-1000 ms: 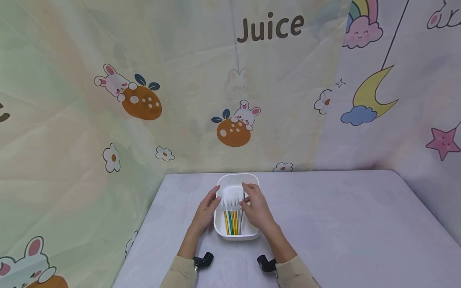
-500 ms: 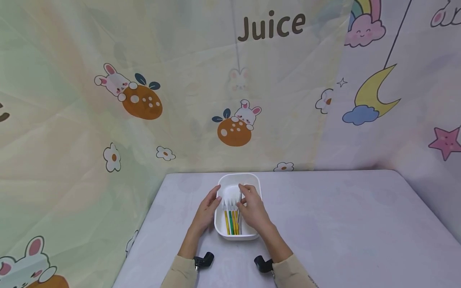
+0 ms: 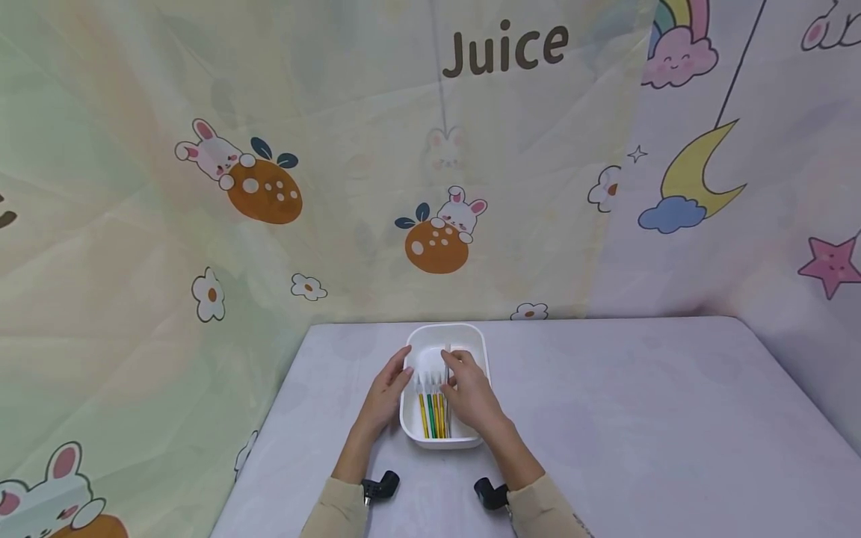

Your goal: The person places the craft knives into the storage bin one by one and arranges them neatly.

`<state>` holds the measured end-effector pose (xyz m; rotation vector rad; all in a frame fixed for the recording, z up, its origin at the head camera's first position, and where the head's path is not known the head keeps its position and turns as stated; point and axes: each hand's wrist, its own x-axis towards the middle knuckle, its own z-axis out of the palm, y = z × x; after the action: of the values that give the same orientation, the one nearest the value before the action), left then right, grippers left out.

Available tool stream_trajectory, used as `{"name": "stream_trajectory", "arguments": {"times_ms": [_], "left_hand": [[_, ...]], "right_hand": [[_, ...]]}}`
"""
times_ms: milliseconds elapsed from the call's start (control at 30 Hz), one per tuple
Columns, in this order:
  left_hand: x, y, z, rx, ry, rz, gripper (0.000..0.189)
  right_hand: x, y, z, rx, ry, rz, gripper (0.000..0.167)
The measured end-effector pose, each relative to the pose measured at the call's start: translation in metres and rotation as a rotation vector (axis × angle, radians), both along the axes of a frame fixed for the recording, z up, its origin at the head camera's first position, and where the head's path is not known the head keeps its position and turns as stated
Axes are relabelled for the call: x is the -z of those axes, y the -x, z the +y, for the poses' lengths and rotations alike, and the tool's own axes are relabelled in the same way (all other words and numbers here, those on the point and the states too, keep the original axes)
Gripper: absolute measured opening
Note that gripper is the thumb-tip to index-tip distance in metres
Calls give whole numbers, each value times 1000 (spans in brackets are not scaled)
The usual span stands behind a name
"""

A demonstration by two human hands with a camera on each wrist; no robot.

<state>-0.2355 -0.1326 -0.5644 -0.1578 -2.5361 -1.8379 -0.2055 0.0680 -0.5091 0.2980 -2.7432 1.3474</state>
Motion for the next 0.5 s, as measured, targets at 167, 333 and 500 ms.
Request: {"name": "stream_trajectory", "arguments": {"times_ms": [167, 333, 500], "left_hand": [[1, 0, -1, 8, -2, 11, 47], [1, 0, -1, 12, -3, 10, 48], [1, 0, 0, 14, -5, 13, 48]], "right_hand": [[1, 1, -1, -5, -19, -26, 67], [1, 2, -2, -10, -38, -36, 67], [0, 1, -1, -20, -69, -40, 67]]}}
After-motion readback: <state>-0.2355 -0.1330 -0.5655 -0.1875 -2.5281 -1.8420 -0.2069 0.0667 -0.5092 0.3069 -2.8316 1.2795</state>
